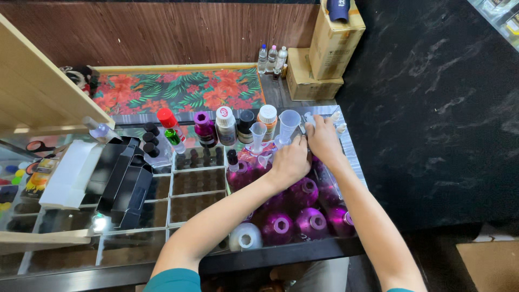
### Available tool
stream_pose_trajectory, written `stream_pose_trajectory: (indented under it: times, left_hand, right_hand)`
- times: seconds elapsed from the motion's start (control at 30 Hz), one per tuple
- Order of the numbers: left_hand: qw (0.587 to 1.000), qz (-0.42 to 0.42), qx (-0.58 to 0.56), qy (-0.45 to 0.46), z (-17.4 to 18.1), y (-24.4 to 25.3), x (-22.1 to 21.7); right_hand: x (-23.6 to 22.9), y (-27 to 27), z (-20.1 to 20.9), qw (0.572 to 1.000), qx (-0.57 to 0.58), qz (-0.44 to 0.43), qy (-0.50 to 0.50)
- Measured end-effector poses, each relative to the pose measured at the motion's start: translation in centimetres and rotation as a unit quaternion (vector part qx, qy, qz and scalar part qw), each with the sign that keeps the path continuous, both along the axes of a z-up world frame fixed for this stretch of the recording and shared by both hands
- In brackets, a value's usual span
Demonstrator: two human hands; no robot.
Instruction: The person pours liquid from a clear plastic cup into a small purple bottle, then places the bottle into a black plastic tray. The person repeats this process with several other purple bottles.
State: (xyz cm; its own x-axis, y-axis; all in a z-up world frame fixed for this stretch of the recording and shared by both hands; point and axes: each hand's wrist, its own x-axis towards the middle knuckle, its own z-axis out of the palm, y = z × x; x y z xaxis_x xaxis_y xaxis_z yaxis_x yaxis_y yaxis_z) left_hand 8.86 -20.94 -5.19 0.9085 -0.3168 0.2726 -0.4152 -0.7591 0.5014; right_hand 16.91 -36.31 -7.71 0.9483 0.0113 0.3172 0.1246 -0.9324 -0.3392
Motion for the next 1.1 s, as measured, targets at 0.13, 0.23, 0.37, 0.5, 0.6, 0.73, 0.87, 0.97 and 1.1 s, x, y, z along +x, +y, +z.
stream_pose_trajectory:
  times: [0.13, 0.23, 0.37, 0.5, 0.6, 0.73, 0.87, 0.97, 1.1]
  left_hand:
    - [1.0, 0.003, -0.016, 0.021, 2.5, 0.3, -1.1]
    - [0.998, -0.005, -0.018, 0.065, 3.8, 0.3, -2.1]
    - [0.995, -0.016, 0.001, 0.096, 4.4, 0.5, -2.3]
    - [0.993, -0.041, 0.018, 0.106, 5.1, 1.5, -3.2]
    - [0.997, -0.042, 0.068, 0.008, 3.2, 2.3, -4.0]
    - [0.981, -0.023, 0.101, -0.164, -0.9, 3.2, -3.8]
    - [0.922, 0.04, 0.215, -0.32, 3.8, 5.7, -5.3]
    - [0.882, 0.092, 0.222, -0.406, 7.1, 7.3, -4.6]
    - [0.856, 0.136, 0.207, -0.453, 8.7, 8.8, -3.2]
  right_hand:
    - [-0.9, 0.8, 2.1, 0.999, -0.037, -0.028, -0.008]
    - [-2.4, 1.8, 4.5, 0.992, -0.075, -0.055, 0.082]
    - [-2.0, 1.7, 4.2, 0.988, -0.081, -0.066, 0.111]
    - [-2.4, 1.3, 3.6, 0.984, -0.114, -0.073, 0.115]
    - [-4.3, 2.0, 5.8, 0.985, -0.102, -0.052, 0.13]
    - [-7.2, 3.7, 9.1, 0.994, -0.081, -0.015, 0.075]
    - [-6.2, 3.9, 7.0, 0.993, -0.049, 0.1, -0.039]
    - [-4.7, 3.9, 4.9, 0.99, -0.012, 0.137, -0.034]
    - [-4.2, 5.0, 5.3, 0.995, 0.004, 0.103, -0.017]
